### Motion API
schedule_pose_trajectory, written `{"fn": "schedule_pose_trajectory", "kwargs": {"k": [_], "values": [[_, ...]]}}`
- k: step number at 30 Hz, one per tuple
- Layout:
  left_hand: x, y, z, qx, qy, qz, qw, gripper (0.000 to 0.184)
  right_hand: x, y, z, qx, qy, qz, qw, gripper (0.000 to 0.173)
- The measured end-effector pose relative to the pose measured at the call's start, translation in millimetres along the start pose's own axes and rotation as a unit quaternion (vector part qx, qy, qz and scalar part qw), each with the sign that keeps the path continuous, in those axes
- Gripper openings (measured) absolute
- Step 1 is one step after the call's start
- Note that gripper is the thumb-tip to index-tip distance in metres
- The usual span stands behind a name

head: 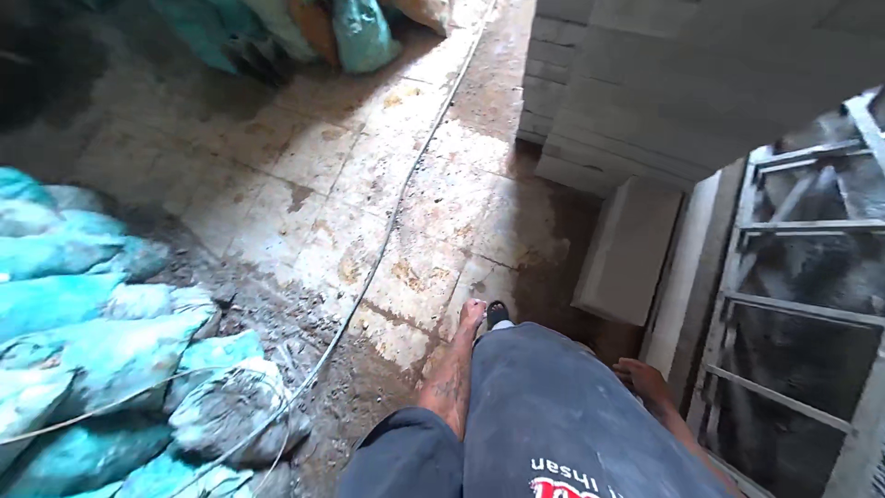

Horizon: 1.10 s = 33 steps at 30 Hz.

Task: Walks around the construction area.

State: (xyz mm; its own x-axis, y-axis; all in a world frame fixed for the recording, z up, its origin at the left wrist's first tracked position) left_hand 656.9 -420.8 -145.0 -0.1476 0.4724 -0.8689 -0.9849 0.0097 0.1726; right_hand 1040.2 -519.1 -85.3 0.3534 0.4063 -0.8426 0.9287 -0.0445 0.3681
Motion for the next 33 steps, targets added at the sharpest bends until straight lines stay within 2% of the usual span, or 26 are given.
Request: {"fn": "schedule_pose_trajectory", "kwargs": {"k": [4, 10, 14, 17, 22, 27, 30, 33], "values": [[2, 8, -10, -0.003, 0.013, 0.014, 1.0, 0.034, 13, 2, -8, -0.019, 0.013, -0.014, 1.0, 0.037], [-6, 10, -20, -0.029, 0.041, 0.02, 0.999, 0.036, 9, 5, -46, -0.007, 0.034, -0.019, 0.999, 0.038], [1, -3, -10, -0.012, 0.048, 0.012, 0.999, 0.034, 6, 12, -57, 0.021, 0.032, -0.012, 0.999, 0.036], [9, -22, 8, 0.006, 0.048, 0.0, 0.999, 0.035, 9, 23, -43, 0.04, 0.016, -0.001, 0.999, 0.036], [11, -81, 58, 0.043, 0.002, -0.034, 0.998, 0.035, 26, 58, 16, 0.115, -0.047, 0.029, 0.992, 0.038], [8, -164, 91, 0.094, -0.037, -0.062, 0.993, 0.036, 51, 102, 74, 0.205, -0.107, 0.047, 0.972, 0.041], [-5, -223, 91, 0.1, -0.025, -0.051, 0.993, 0.035, 75, 136, 101, 0.216, -0.122, 0.038, 0.968, 0.04], [-11, -289, 80, 0.116, 0.002, -0.05, 0.992, 0.038, 121, 173, 122, 0.214, -0.116, 0.014, 0.97, 0.039]]}}
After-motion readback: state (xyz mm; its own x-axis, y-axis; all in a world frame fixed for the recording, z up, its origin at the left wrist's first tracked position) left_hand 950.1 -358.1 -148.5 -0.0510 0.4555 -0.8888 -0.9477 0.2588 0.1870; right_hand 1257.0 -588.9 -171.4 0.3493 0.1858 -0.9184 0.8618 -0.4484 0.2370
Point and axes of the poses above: each hand's wrist, its own x-axis towards the middle knuckle, its own y-axis out of the back of the hand, z = x × y, the point moved 3 cm from there along x, towards the middle knuckle
